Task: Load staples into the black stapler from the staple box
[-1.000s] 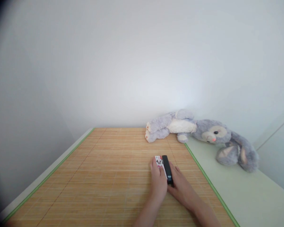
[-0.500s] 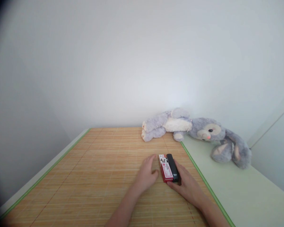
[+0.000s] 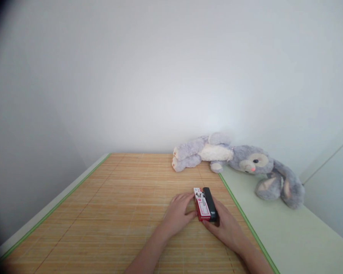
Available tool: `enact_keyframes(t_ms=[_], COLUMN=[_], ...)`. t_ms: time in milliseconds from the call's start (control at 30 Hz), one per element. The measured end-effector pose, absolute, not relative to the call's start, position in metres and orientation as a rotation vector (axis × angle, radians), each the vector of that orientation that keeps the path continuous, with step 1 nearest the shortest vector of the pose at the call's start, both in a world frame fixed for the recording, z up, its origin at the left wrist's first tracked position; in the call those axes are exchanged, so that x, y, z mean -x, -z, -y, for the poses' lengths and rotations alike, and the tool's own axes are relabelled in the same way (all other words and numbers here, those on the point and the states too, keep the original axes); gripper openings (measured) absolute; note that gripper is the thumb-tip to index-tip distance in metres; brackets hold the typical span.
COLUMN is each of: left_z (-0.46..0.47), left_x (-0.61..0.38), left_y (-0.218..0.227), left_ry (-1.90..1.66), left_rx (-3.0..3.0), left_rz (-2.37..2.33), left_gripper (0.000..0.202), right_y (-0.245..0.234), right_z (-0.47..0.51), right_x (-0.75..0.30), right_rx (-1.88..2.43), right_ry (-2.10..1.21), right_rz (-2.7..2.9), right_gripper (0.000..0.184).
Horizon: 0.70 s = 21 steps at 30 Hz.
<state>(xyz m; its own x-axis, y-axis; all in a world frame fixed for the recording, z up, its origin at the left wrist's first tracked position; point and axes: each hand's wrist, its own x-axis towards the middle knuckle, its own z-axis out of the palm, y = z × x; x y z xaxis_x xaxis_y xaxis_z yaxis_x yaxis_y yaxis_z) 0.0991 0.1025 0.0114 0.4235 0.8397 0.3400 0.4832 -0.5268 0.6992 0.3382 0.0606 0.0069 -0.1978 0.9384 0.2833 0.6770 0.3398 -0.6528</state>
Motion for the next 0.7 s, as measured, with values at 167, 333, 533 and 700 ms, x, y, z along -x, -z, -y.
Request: enact_keyframes(t_ms=[167,333,533,700], left_z=[-0.103,-0.103,-0.094,-0.093], left_x=[-0.099,-0.101,-0.078,0.014], left_y=[-0.01,-0.012,-0.012,-0.007], left_ry=[-0.945,-0.956,-0.989,-0.917], left_rx=[-2.17,-2.157,-2.114,-2.196], left_rz=[-1.116,-1.118,-1.157,-1.386], left_gripper=[0.068,0.066,0.053,0.056], right_y=[-0.013,-0.013,-0.005,-0.025], right_z=[-0.058,-0.057,-0.055,-0.022], right_x=[-0.336,-0.334,-0.345,-0.33], right_rx=[1.427,1.441,1.509,1.523], right_ry=[-0.484,-0.479,-0.49,-0.306], right_rz=[1.975,1.988,1.943,1.818], right_gripper=[0.08,0.081,0.102,0.088])
